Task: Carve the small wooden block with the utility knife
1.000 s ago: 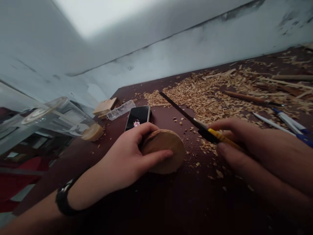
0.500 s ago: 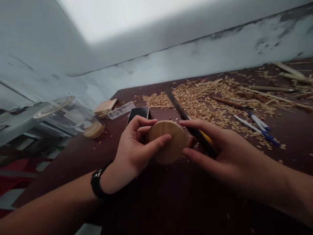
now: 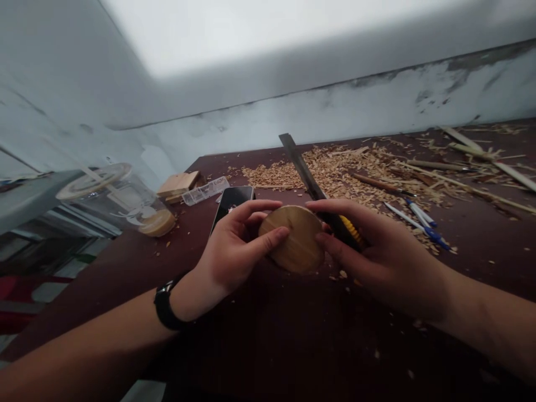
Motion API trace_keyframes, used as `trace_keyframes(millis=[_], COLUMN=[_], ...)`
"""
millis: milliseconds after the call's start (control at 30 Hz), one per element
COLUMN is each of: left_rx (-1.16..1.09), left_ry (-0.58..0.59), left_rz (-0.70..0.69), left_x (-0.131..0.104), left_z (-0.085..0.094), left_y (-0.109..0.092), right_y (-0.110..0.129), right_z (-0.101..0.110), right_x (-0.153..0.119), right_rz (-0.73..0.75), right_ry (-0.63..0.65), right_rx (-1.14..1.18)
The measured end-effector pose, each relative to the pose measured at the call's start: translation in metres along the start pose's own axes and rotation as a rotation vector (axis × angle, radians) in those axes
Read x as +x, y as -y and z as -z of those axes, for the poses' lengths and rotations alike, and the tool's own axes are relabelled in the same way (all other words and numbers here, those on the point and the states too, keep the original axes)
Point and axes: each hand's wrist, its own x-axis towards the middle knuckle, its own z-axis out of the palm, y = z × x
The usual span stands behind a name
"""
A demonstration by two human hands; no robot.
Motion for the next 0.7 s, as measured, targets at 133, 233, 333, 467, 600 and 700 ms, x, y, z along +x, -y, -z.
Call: trace_keyframes(millis=[133, 233, 333, 467, 600, 700], left_rx=[0.007, 0.005, 0.056, 0.100, 0.100, 0.083], left_ry=[0.064, 0.121, 0.171, 0.202, 0.248, 0.291], left_rz=[-0.081, -0.119, -0.137, -0.169, -0.132, -0.088], left_x=[0.003, 0.004, 0.004, 0.002, 0.001, 0.002], left_z=[0.003, 0.006, 0.009, 0.010, 0.011, 0.013], left_y=[0.002, 0.003, 0.002, 0.002, 0.002, 0.001], right_y=[0.003, 0.004, 0.004, 0.004, 0.005, 0.006], right_z=[0.001, 0.000, 0.001, 0.002, 0.003, 0.005], right_x=[-0.003, -0.004, -0.004, -0.005, -0.006, -0.006], right_rz=[0.026, 0.053, 0.012, -0.026, -0.016, 0.017], right_ry=[0.001, -0.034, -0.078, -0.088, -0.079, -0.067], right_rx=[0.004, -0.034, -0.021, 0.008, 0.000, -0.026])
